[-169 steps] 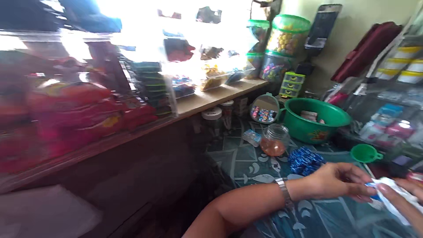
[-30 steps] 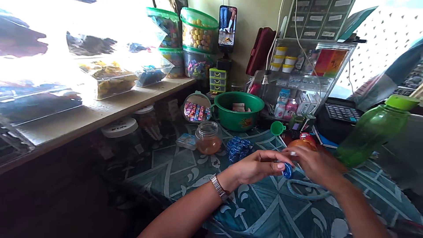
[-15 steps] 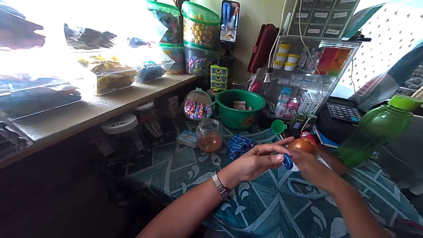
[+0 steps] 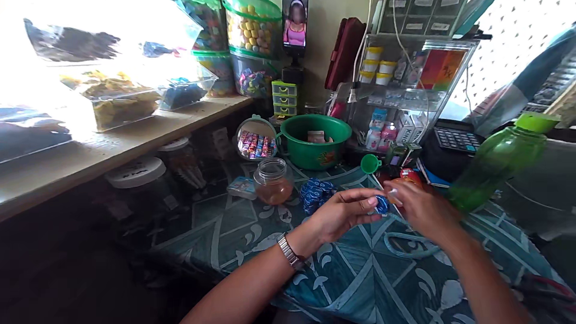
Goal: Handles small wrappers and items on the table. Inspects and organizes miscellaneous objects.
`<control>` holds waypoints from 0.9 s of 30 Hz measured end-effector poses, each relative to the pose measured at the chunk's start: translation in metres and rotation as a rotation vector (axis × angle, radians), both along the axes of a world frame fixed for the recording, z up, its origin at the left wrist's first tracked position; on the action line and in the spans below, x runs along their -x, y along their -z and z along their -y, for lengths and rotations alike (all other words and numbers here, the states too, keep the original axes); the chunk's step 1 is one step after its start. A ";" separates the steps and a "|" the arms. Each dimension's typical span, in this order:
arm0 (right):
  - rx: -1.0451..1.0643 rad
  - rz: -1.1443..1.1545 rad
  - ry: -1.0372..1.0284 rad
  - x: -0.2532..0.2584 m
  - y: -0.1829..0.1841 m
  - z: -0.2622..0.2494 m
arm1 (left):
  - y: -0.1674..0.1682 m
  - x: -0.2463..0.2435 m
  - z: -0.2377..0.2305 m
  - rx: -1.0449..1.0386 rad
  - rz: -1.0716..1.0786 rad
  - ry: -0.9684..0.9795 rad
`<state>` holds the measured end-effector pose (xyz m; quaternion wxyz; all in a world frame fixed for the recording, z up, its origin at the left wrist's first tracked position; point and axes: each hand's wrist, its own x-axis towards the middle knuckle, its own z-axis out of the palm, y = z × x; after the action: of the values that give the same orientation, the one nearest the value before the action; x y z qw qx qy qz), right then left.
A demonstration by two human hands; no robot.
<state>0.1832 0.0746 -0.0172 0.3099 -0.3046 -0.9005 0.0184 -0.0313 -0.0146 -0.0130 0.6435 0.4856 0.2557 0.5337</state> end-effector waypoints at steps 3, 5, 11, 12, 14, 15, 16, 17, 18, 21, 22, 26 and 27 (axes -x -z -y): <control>-0.129 -0.153 0.016 -0.003 -0.005 0.000 | -0.010 -0.003 0.000 0.164 -0.051 -0.244; -0.112 -0.267 -0.085 0.007 -0.010 0.017 | -0.010 -0.004 -0.001 0.196 -0.042 -0.302; -0.177 -0.339 -0.122 0.034 0.007 0.030 | -0.008 -0.008 0.000 0.264 0.048 -0.295; -0.189 -0.339 -0.094 0.033 0.009 0.028 | -0.008 -0.008 -0.001 0.296 0.075 -0.292; -0.191 -0.333 -0.065 0.031 0.009 0.026 | -0.007 -0.008 -0.002 0.327 0.108 -0.290; -0.180 -0.326 -0.068 0.031 0.009 0.026 | -0.007 -0.008 -0.003 0.329 0.117 -0.295; -0.164 -0.319 -0.081 0.031 0.010 0.026 | -0.007 -0.008 -0.003 0.327 0.123 -0.302; -0.152 -0.312 -0.094 0.032 0.011 0.027 | -0.007 -0.007 -0.004 0.325 0.133 -0.308; -0.146 -0.309 -0.108 0.034 0.011 0.028 | -0.007 -0.007 -0.004 0.322 0.144 -0.313; -0.175 -0.350 -0.110 0.034 0.010 0.027 | -0.006 -0.006 -0.004 0.309 0.160 -0.287; -0.175 -0.370 -0.099 0.033 0.009 0.026 | -0.006 -0.006 -0.004 0.305 0.155 -0.269; -0.184 -0.386 -0.089 0.034 0.010 0.030 | -0.004 -0.006 -0.004 0.295 0.166 -0.258; -0.197 -0.376 -0.092 0.035 0.010 0.030 | -0.004 -0.006 -0.004 0.297 0.167 -0.268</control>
<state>0.1481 0.0445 -0.0273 0.4995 -0.2225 -0.8372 0.0009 -0.0249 -0.0108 -0.0089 0.6502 0.3011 0.3398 0.6093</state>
